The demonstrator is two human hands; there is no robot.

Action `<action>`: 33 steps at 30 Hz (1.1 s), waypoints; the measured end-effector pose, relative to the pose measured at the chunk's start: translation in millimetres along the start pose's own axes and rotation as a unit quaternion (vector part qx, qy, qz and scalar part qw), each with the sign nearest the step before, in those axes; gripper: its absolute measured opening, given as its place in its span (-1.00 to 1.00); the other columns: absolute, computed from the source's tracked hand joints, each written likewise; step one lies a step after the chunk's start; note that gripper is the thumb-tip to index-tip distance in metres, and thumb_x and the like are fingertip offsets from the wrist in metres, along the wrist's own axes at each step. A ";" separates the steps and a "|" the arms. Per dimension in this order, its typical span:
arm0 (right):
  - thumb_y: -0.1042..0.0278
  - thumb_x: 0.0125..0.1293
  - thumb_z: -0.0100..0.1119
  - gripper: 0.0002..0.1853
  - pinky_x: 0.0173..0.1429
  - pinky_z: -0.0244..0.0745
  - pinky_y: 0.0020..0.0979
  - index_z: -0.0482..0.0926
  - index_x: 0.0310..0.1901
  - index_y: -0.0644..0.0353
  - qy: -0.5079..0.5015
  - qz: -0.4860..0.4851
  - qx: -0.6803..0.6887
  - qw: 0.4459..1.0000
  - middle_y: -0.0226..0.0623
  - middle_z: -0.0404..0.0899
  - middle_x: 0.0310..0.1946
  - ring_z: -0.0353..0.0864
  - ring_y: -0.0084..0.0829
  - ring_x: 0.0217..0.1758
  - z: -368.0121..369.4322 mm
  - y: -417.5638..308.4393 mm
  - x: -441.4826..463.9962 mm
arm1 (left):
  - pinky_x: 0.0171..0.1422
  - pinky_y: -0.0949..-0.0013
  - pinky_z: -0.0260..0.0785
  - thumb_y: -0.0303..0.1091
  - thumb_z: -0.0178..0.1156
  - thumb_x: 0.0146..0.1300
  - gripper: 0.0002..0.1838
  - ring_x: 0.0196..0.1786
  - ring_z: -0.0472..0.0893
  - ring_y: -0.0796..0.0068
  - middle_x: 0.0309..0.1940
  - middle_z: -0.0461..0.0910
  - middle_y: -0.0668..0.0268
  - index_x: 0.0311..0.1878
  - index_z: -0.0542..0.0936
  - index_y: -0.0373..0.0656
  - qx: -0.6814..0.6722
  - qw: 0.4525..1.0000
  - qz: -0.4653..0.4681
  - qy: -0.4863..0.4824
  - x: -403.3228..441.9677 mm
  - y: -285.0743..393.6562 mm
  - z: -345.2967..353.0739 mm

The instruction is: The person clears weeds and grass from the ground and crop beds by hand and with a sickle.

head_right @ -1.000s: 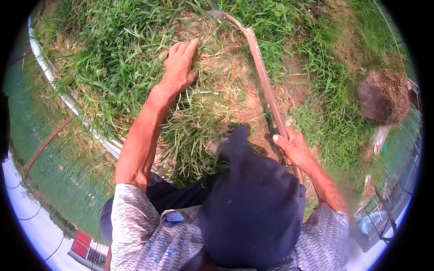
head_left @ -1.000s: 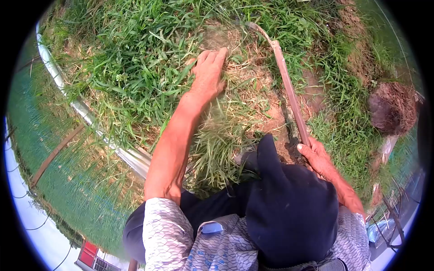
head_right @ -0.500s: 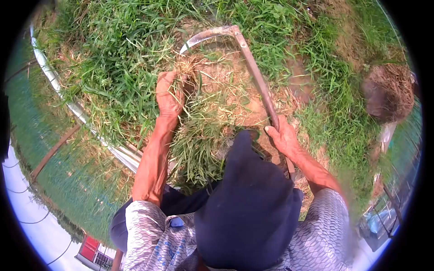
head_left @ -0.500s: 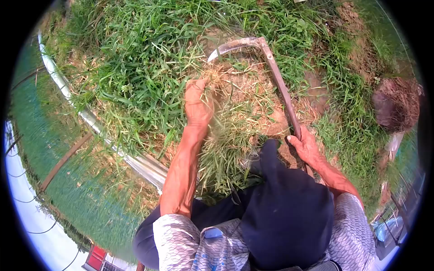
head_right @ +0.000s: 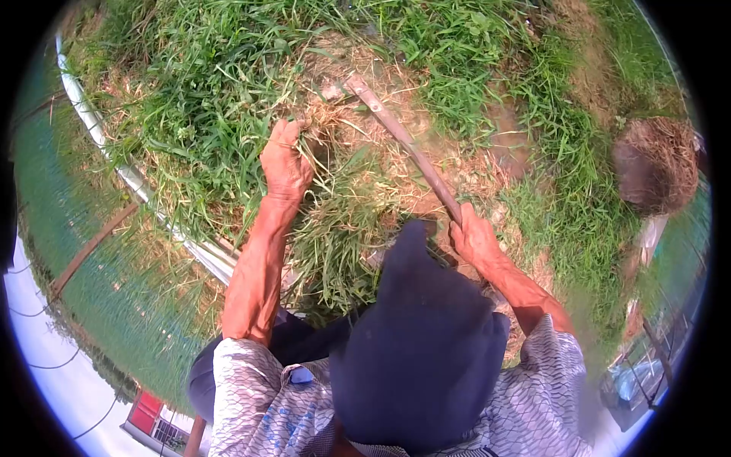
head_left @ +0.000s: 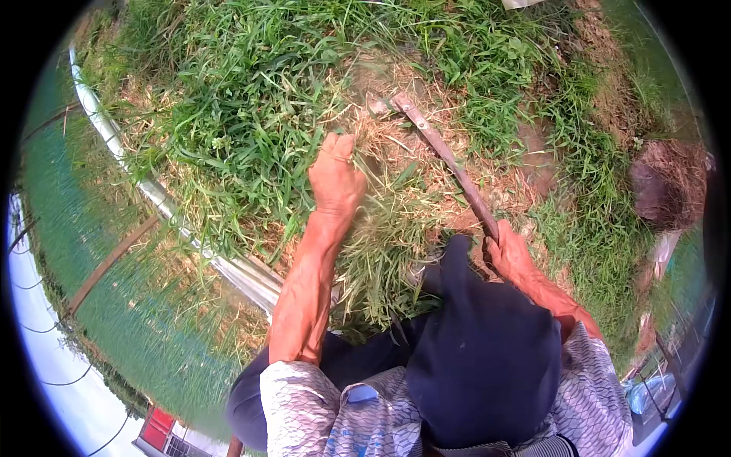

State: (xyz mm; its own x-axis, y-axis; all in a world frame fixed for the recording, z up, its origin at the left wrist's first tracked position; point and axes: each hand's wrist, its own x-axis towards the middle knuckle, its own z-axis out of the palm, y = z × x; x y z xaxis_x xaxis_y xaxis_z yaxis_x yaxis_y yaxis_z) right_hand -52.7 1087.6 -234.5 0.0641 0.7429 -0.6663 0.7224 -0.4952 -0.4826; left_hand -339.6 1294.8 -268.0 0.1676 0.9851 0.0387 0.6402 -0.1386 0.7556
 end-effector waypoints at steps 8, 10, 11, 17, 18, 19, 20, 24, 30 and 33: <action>0.44 0.24 0.03 -0.74 -0.36 0.44 0.06 0.24 -0.09 0.26 -0.023 0.013 -0.021 0.999 0.15 0.49 -0.58 0.55 0.25 -0.44 1.7 10.0 -4.0 | -0.26 0.26 0.38 -0.47 0.29 0.06 -0.79 -0.36 0.53 0.12 -0.43 0.51 0.17 -0.19 0.58 -0.17 0.067 0.994 0.078 0.026 -3.6 -0.5 -5.3; 0.43 0.23 0.03 -0.72 -0.32 0.44 0.09 0.25 -0.08 0.28 -0.005 0.004 -0.037 0.999 0.18 0.49 -0.55 0.54 0.25 -0.43 3.2 18.6 -3.6 | -0.20 0.15 0.44 -0.56 0.19 -0.19 -0.64 -0.25 0.57 0.06 -0.31 0.54 0.16 -0.20 0.54 -0.12 0.095 0.993 0.016 -0.061 -2.2 6.1 -9.6; 0.43 0.23 0.03 -0.73 -0.31 0.44 0.10 0.25 -0.08 0.28 -0.009 -0.014 -0.058 0.998 0.19 0.50 -0.54 0.54 0.26 -0.42 3.6 25.0 5.5 | -0.21 0.15 0.43 -0.56 0.20 -0.18 -0.67 -0.27 0.56 0.06 -0.33 0.54 0.16 -0.23 0.54 -0.11 0.110 0.992 0.051 -0.041 -2.0 6.9 -9.3; 0.38 0.24 0.04 -0.73 -0.24 0.44 0.13 0.28 -0.09 0.27 -0.022 0.039 -0.048 0.998 0.21 0.52 -0.49 0.55 0.28 -0.34 2.8 20.8 -6.0 | -0.21 0.18 0.41 -0.54 0.17 -0.03 -0.83 -0.31 0.54 0.08 -0.41 0.53 0.18 -0.30 0.53 -0.14 0.053 0.998 0.033 -0.025 -0.7 8.0 -10.7; 0.37 0.24 0.05 -0.71 -0.17 0.46 0.10 0.30 -0.07 0.28 -0.003 0.073 -0.049 0.996 0.25 0.53 -0.41 0.55 0.28 -0.26 -3.1 25.8 -17.5 | -0.21 0.17 0.41 -0.52 0.18 -0.03 -0.83 -0.31 0.54 0.08 -0.40 0.52 0.18 -0.30 0.53 -0.13 0.078 0.995 0.049 -0.023 -1.1 11.2 -10.1; 0.38 0.23 0.05 -0.68 -0.10 0.47 0.07 0.32 -0.02 0.29 -0.014 0.117 -0.084 0.989 0.25 0.54 -0.36 0.56 0.27 -0.19 3.0 61.3 -27.4 | -0.22 0.17 0.41 -0.45 0.22 0.03 -0.85 -0.32 0.54 0.10 -0.37 0.51 0.19 -0.28 0.53 -0.10 0.098 0.992 0.073 -0.014 -4.9 10.9 -7.0; 0.41 0.23 0.03 -0.67 -0.09 0.49 0.03 0.32 0.00 0.32 -0.038 0.116 -0.062 0.991 0.21 0.56 -0.36 0.57 0.25 -0.18 -9.1 80.4 -39.4 | -0.23 0.14 0.41 -0.40 0.27 0.07 -0.84 -0.32 0.54 0.10 -0.36 0.50 0.19 -0.27 0.53 -0.08 0.108 0.992 0.068 -0.015 0.7 23.9 -13.9; 0.35 0.23 0.06 -0.71 -0.18 0.49 -0.14 0.39 -0.03 0.23 -0.037 0.102 0.063 0.992 0.01 0.52 -0.47 0.59 -0.06 -0.37 -27.3 42.7 -26.0 | -0.23 0.17 0.41 -0.37 0.30 0.13 -0.76 -0.33 0.53 -0.02 -0.36 0.53 0.08 -0.16 0.53 -0.21 0.032 0.988 0.137 -0.072 16.6 8.2 -25.5; 0.29 0.24 0.09 -0.75 -0.24 0.44 -0.25 0.40 -0.14 0.27 0.055 0.068 0.127 0.988 -0.20 0.47 -0.48 0.50 -0.33 -0.40 0.2 21.5 3.7 | -0.09 -0.02 0.34 -0.15 0.20 0.18 -0.69 -0.12 0.55 -0.08 -0.15 0.55 -0.03 -0.35 0.49 -0.26 0.127 0.818 -0.013 -0.561 0.7 58.5 -27.7; 0.31 0.23 0.11 -0.76 -0.25 0.43 -0.31 0.39 -0.19 0.28 0.043 0.082 0.173 0.981 -0.27 0.43 -0.49 0.46 -0.41 -0.39 2.1 29.7 9.2 | 0.08 -0.01 0.29 -0.23 0.20 0.14 -0.77 0.05 0.50 0.02 -0.02 0.51 0.04 -0.28 0.52 -0.21 0.204 0.904 0.082 -0.367 -0.3 41.4 -14.4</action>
State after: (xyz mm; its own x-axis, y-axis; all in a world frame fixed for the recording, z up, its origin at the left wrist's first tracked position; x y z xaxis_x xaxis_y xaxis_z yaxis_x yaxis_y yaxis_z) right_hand -32.2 1078.8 -256.2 0.2287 0.6676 -0.7085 0.4213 -0.7240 -0.5462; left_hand -324.0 1290.2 -227.3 0.6413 0.6356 -0.4298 0.7601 -0.4497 0.4691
